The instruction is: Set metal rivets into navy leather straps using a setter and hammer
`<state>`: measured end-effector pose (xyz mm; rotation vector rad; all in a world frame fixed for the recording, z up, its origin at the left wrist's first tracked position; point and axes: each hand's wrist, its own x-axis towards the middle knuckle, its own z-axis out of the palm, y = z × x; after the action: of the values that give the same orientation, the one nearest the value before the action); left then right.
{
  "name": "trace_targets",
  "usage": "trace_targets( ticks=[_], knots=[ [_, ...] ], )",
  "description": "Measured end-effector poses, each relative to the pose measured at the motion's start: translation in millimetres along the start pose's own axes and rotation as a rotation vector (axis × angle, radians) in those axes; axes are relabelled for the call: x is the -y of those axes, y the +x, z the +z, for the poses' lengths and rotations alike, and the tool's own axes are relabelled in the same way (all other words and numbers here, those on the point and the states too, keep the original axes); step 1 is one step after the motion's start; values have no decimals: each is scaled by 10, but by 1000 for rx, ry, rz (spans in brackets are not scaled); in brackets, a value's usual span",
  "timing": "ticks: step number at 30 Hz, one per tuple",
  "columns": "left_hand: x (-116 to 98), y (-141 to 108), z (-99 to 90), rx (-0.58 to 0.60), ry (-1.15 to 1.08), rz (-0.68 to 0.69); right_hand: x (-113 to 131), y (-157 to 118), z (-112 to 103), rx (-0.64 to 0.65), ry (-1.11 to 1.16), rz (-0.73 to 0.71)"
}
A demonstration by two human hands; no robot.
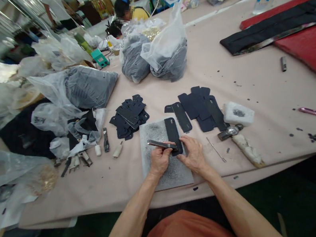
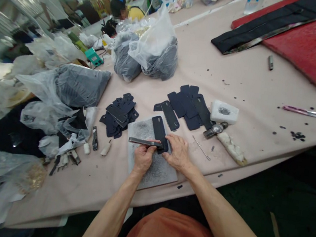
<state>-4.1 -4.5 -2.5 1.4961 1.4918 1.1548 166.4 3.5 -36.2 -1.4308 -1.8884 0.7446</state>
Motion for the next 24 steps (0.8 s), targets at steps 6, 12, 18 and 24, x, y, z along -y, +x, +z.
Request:
trace_targets(
  ticks=[6,12,18,24],
  knots=[
    [19,-9,18,-1,35,0,23,6,-17,16,-12,3],
    [30,-10,31,-8,36,-2,59,8,-26,9,5,14],
    [4,-4,33,-6,43,0,78,2,-9,-23,28,38],
    [-9,-16,41,-7,54,23,69,3,0,-30,39,37]
  ],
)
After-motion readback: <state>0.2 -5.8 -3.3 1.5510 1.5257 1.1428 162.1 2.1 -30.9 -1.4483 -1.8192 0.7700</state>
